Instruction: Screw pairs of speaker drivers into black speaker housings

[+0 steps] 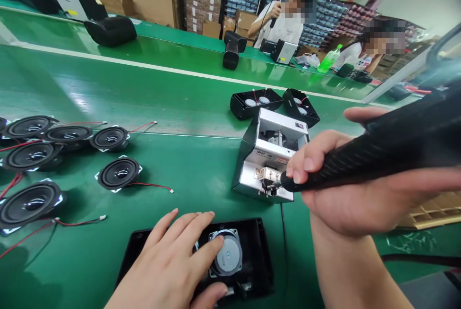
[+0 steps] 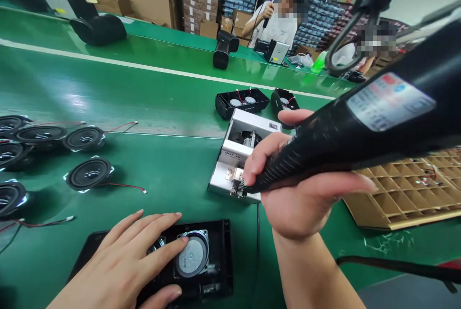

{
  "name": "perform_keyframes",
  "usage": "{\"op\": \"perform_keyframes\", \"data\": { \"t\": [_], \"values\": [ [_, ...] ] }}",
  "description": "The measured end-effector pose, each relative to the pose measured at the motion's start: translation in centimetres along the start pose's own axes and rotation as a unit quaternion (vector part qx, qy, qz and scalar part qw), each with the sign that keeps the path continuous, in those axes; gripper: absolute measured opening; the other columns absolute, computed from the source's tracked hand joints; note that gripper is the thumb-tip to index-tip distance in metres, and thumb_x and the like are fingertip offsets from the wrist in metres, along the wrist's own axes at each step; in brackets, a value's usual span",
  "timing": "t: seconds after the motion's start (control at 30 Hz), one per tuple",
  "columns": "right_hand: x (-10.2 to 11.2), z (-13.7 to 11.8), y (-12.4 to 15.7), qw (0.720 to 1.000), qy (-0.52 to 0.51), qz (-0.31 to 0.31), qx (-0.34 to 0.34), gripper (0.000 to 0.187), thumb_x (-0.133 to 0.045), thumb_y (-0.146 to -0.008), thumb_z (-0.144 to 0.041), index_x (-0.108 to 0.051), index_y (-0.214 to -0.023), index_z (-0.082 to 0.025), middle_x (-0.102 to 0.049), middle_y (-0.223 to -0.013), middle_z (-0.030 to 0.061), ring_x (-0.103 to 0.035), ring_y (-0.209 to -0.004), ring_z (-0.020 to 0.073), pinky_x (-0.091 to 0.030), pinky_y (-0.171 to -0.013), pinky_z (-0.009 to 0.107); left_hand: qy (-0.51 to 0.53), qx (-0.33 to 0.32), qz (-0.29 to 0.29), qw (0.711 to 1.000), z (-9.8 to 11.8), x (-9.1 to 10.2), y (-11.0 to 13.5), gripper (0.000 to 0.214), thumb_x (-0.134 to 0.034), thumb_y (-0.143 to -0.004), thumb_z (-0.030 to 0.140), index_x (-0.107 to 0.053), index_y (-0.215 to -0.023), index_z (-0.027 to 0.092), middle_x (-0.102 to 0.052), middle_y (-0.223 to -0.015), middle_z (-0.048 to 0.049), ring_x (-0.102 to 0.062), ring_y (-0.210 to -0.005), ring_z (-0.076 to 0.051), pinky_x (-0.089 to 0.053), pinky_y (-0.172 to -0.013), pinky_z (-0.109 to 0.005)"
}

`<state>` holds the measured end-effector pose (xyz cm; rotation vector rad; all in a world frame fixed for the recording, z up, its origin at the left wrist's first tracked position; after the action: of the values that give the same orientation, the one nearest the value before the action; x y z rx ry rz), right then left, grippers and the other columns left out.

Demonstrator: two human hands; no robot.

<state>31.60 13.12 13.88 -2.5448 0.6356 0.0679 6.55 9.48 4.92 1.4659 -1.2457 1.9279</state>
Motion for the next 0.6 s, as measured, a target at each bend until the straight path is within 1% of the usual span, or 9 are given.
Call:
{"op": "perform_keyframes", "data": {
  "t": [0.1,0.2,0.23,0.3,0.4,0.47,0.53,0.6],
  "values": [
    [0.6,1.1,0.1,0.999,-0.019,-0.045,0.005,0.057,-0.054,-0.098,-0.086,-0.062,-0.107,-0.03,-0.063,-0.059,-0.0066,-0.056,-0.04,0.0192,-0.043,-0.037,0.032,0.001,-0.01,-0.002,1.0,-0.1,-0.1,-0.1,0.045,-0.083,-0.077,0.042,-0.078,-0.12,0.029,-0.082,-0.13,-0.0117,-0.082,-0.105,-0.036,-0.065,-0.088,-0.058],
    [0.9,2.0,0.3,0.998,-0.017,-0.062,0.012,0.055,-0.04,-0.106,-0.08,-0.061,-0.112,-0.03,-0.063,-0.063,-0.0053,-0.057,-0.042,0.0185,-0.043,-0.039,0.032,0.005,-0.013,-0.005,1.0,-0.1,-0.2,-0.2,0.044,-0.082,-0.078,0.042,-0.078,-0.12,0.029,-0.082,-0.13,-0.0118,-0.081,-0.105,-0.036,-0.065,-0.087,-0.059],
    [0.9,2.1,0.4,0.998,-0.015,-0.062,0.012,0.056,-0.038,-0.107,-0.081,-0.062,-0.113,-0.03,-0.063,-0.064,-0.005,-0.057,-0.042,0.0182,-0.044,-0.039,0.032,0.004,-0.011,-0.007,1.0,-0.1,-0.2,-0.2,0.044,-0.081,-0.079,0.041,-0.078,-0.121,0.029,-0.082,-0.131,-0.0117,-0.081,-0.105,-0.037,-0.065,-0.087,-0.06],
    [0.7,1.9,0.4,0.998,-0.013,-0.055,0.007,0.06,-0.04,-0.105,-0.084,-0.062,-0.114,-0.029,-0.063,-0.062,-0.0049,-0.056,-0.041,0.0177,-0.043,-0.038,0.031,0.001,-0.007,-0.011,1.0,0.0,-0.2,-0.1,0.044,-0.081,-0.08,0.04,-0.078,-0.122,0.028,-0.081,-0.132,-0.0117,-0.081,-0.105,-0.037,-0.065,-0.088,-0.06],
    [0.1,1.2,0.4,1.0,0.0,-0.026,0.016,0.069,-0.051,-0.094,-0.094,-0.064,-0.114,-0.029,-0.061,-0.057,-0.0065,-0.052,-0.038,0.0179,-0.04,-0.032,0.032,0.002,-0.003,-0.016,1.0,0.1,-0.1,0.1,0.043,-0.079,-0.082,0.04,-0.077,-0.123,0.028,-0.081,-0.133,-0.012,-0.081,-0.107,-0.037,-0.065,-0.089,-0.061],
    [-0.3,1.0,0.4,0.999,0.01,-0.011,0.028,0.074,-0.054,-0.089,-0.098,-0.065,-0.113,-0.029,-0.059,-0.054,-0.0075,-0.051,-0.036,0.0186,-0.038,-0.029,0.033,0.007,0.0,-0.023,1.0,0.2,0.0,0.2,0.042,-0.078,-0.083,0.039,-0.077,-0.124,0.029,-0.08,-0.135,-0.0122,-0.08,-0.109,-0.036,-0.066,-0.09,-0.062],
    [-0.4,1.2,0.5,1.0,0.008,-0.025,0.016,0.072,-0.052,-0.093,-0.095,-0.066,-0.118,-0.029,-0.06,-0.054,-0.0072,-0.051,-0.037,0.0192,-0.039,-0.029,0.033,0.014,0.012,-0.028,0.999,0.2,0.1,0.2,0.041,-0.078,-0.085,0.037,-0.076,-0.125,0.029,-0.079,-0.136,-0.0121,-0.08,-0.112,-0.037,-0.066,-0.091,-0.062],
    [-0.1,1.3,0.7,0.998,-0.01,-0.064,-0.023,0.067,-0.045,-0.102,-0.087,-0.064,-0.127,-0.027,-0.062,-0.057,-0.0056,-0.053,-0.04,0.0193,-0.041,-0.032,0.033,0.026,0.028,-0.034,0.999,0.3,0.2,0.2,0.042,-0.078,-0.086,0.037,-0.075,-0.128,0.029,-0.078,-0.139,-0.0124,-0.079,-0.114,-0.038,-0.067,-0.091,-0.064]
  ]
}}
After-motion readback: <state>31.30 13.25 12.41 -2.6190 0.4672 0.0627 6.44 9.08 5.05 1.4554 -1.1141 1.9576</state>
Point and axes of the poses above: each hand's wrist, its own y-axis away from the middle knuckle, its own x-axis out of the back of the hand, z = x × y, the point moved 1 cm from there along -y, towards the middle knuckle
